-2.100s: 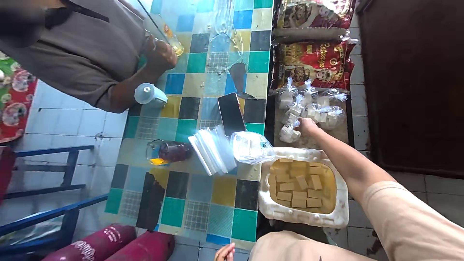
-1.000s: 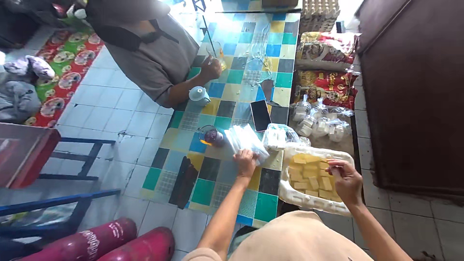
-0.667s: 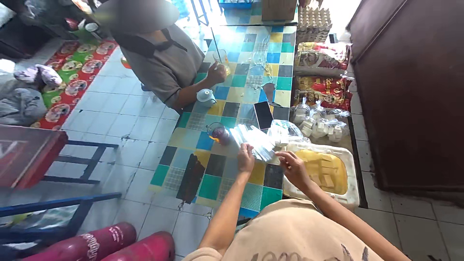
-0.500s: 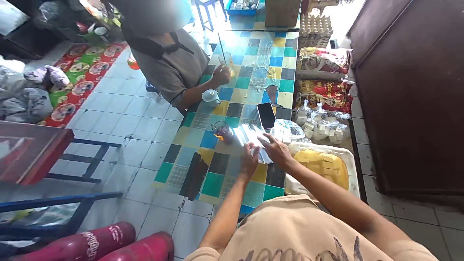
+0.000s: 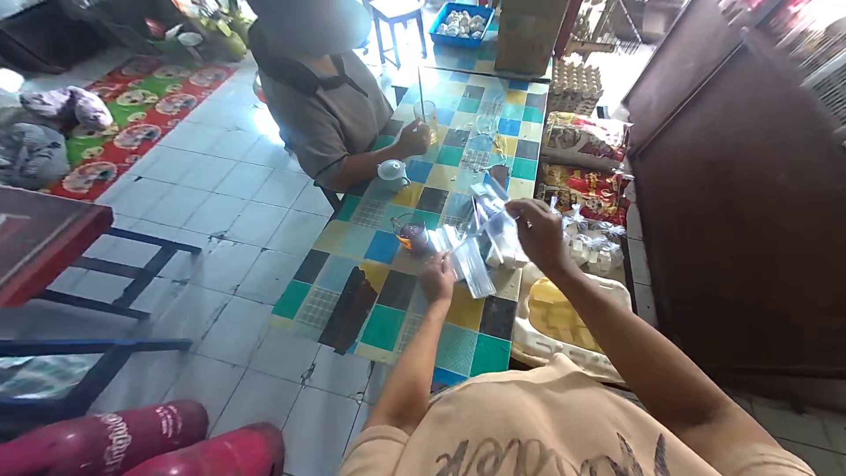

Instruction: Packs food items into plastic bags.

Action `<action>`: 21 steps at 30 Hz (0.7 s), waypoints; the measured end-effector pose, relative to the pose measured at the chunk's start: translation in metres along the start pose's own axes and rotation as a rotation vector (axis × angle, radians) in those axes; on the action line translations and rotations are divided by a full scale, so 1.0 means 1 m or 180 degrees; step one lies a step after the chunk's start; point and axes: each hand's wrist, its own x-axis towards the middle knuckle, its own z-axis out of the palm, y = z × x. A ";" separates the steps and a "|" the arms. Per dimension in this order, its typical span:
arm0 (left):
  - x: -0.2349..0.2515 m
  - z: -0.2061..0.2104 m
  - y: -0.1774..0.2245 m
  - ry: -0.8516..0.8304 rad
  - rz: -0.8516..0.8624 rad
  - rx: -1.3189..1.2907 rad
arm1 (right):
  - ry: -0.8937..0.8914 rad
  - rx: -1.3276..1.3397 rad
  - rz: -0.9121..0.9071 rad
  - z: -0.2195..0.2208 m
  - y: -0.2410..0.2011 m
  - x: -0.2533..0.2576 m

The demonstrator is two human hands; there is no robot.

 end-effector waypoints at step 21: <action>-0.067 -0.066 0.138 -0.2631 0.1136 -0.0850 | -0.2641 0.0791 0.1563 -0.101 -0.008 -0.038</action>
